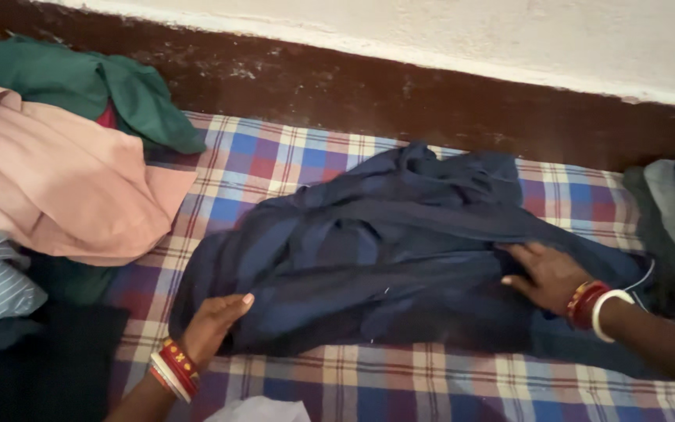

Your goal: The person folds a dark blue striped shirt on a bed by smoothing the fabric, folding the sleeves inward, and then folding the garment into a square.

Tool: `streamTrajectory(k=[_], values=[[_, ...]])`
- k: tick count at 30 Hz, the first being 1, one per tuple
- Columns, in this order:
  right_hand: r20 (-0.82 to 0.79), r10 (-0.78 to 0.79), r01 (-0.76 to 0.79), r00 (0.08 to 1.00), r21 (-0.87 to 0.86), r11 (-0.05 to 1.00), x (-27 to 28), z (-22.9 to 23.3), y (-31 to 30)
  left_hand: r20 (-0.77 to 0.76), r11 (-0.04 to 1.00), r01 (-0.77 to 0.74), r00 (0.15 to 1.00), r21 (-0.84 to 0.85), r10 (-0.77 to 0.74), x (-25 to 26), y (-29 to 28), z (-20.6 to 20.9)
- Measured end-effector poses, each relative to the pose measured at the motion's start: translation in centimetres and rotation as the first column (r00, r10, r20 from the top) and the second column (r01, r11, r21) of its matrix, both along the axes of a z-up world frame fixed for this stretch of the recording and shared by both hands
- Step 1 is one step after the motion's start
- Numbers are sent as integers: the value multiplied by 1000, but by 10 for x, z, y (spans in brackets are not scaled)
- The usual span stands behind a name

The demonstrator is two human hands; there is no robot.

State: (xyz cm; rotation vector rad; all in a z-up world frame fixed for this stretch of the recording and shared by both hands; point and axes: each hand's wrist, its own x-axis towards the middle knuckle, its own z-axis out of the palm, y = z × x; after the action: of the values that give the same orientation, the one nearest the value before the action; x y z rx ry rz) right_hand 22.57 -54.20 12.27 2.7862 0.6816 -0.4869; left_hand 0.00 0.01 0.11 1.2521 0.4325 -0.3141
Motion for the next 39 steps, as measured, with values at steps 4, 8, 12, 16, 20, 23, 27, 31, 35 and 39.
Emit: streamTrajectory(k=[4,8,12,16,20,23,27,31,35,39], values=[[-33,12,-14,999,-59,998,38,10,-42,62,998,68,996,3,-68,1,-1,-3],[123,-101,109,987,-66,992,73,45,-38,92,988,148,985,-32,-144,3,-3,-7],[420,85,29,904,-257,966,70,86,-6,29,993,114,993,14,-114,-1,5,-21],[62,-51,74,997,-469,880,53,55,16,83,986,106,990,130,-118,-2,13,-49],[102,173,-183,980,100,978,21,-6,-5,102,999,32,994,44,-36,10,-2,-34],[93,131,-128,987,-41,991,18,-26,-15,243,970,64,963,233,-121,8,-3,-14],[-201,-100,60,974,-192,980,19,-24,-36,203,957,83,969,279,-143,2,-8,6],[-476,-128,82,870,-115,990,-25,1,-50,224,962,168,951,213,-215,-2,-12,18],[-676,-302,179,673,-247,952,-73,34,-32,240,929,283,910,238,-338,-11,-4,19],[-600,-229,127,766,-208,970,-75,31,-24,308,779,475,732,409,-608,-25,7,12]])
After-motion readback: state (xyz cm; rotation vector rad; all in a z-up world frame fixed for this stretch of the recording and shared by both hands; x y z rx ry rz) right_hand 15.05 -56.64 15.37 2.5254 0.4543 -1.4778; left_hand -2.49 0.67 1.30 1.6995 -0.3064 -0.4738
